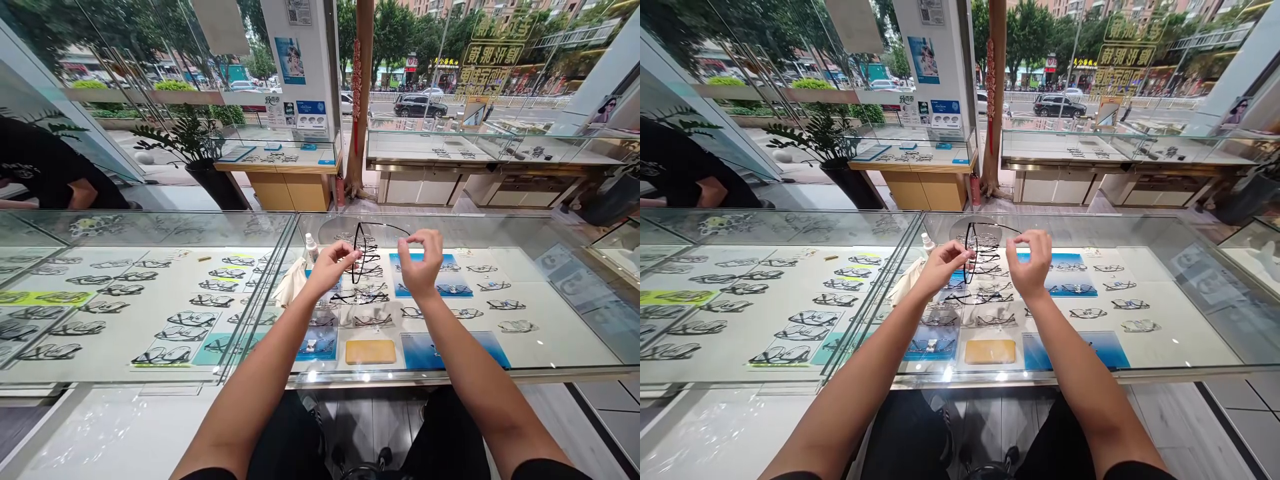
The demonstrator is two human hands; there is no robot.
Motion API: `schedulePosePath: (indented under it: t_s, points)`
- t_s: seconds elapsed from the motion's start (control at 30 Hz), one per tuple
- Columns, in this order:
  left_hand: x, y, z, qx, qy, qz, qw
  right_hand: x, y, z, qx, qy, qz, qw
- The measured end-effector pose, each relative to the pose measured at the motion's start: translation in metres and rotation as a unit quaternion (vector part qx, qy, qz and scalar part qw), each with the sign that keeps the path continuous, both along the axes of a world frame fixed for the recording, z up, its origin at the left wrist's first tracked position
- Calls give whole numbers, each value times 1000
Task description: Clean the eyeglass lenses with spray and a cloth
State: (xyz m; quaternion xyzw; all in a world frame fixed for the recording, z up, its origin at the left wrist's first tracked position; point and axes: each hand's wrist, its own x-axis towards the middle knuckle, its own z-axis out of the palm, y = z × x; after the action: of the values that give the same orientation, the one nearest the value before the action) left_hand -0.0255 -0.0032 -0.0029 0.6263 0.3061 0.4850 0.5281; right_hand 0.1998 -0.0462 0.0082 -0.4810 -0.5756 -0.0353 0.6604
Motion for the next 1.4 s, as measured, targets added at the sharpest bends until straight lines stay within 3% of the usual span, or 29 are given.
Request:
schedulePosePath:
  t_s: [0.2, 0.63, 1.4]
  points:
    - [4, -2, -3, 13, 3, 7, 1000, -16, -2, -12, -51, -104, 104, 988]
    - [11, -6, -6, 16, 10, -32, 999, -16, 5, -23, -66, -115, 79, 988]
    - [11, -3, -11, 26, 17, -10, 999, -14, 7, -25, -70, -127, 67, 987]
